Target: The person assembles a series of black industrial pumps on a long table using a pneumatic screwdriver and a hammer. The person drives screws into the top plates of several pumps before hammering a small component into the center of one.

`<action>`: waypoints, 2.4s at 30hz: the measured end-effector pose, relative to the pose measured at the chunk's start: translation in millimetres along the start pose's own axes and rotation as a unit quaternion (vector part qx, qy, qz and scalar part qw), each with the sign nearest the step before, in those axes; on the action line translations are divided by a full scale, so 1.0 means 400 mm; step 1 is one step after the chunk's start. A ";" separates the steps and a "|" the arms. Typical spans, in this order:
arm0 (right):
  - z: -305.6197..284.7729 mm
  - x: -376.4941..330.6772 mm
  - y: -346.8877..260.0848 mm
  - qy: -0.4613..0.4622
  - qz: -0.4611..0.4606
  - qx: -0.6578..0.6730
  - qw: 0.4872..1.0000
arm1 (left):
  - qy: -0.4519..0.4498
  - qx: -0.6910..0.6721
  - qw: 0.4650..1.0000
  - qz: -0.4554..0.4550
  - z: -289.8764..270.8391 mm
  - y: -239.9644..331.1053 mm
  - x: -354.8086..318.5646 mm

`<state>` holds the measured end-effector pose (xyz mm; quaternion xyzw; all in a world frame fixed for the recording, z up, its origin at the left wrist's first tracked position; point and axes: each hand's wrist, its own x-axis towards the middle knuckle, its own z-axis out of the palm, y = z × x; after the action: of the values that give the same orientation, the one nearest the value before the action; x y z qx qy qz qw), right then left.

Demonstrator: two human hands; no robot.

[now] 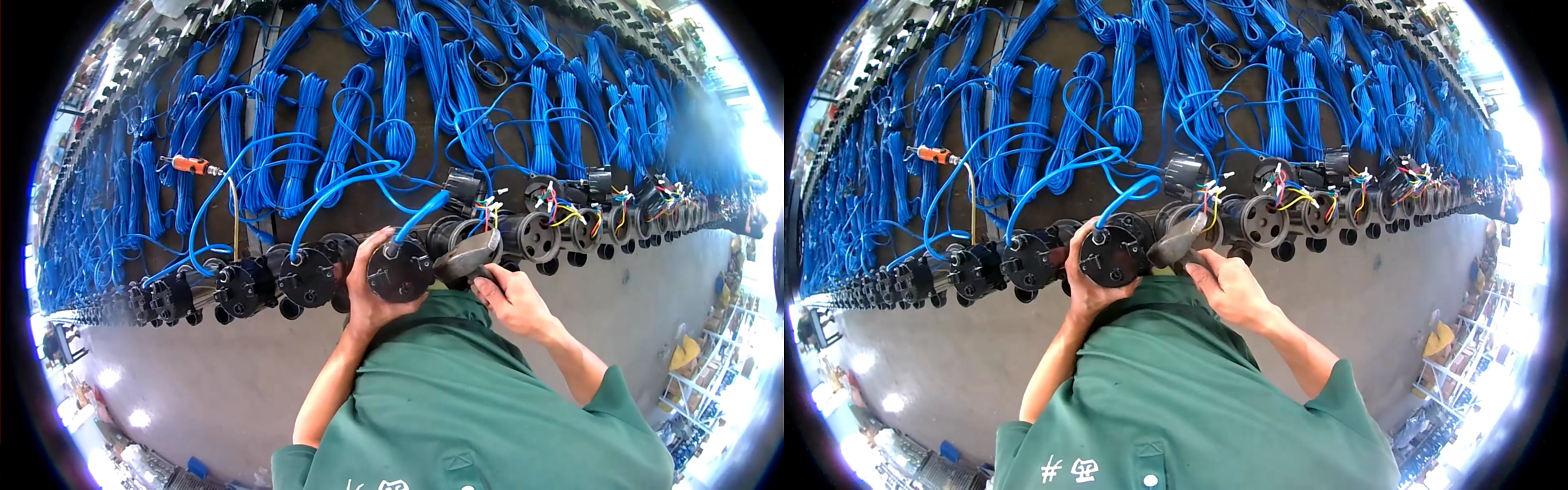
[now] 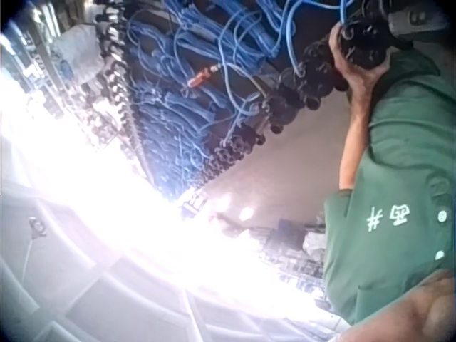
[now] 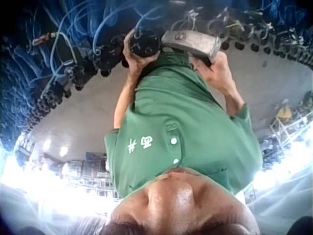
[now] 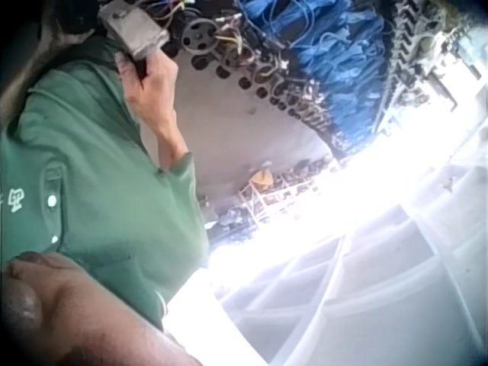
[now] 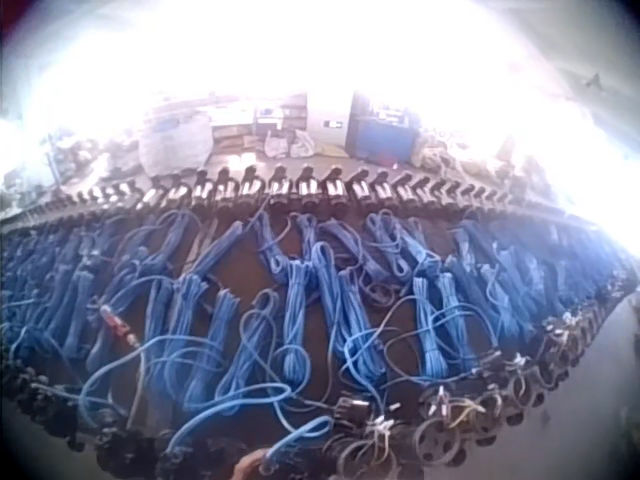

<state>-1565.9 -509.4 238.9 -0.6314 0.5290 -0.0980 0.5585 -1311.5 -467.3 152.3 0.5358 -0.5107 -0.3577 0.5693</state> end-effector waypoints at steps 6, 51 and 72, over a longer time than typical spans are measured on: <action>0.003 -0.020 -0.020 0.025 0.005 -0.002 1.000 | -0.017 -0.021 0.999 -0.033 -0.002 0.008 0.009; 0.074 -0.016 -0.173 0.108 -0.157 -0.344 0.919 | 0.048 0.037 0.995 0.085 -0.020 0.001 0.002; 0.016 -0.071 -0.256 0.150 -0.195 -0.148 0.958 | 0.015 0.039 0.999 0.030 -0.018 -0.001 0.003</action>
<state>-1515.9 -502.3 332.7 -0.7756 0.4822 -0.2192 0.3433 -1304.1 -466.8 153.0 0.5470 -0.5316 -0.3124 0.5663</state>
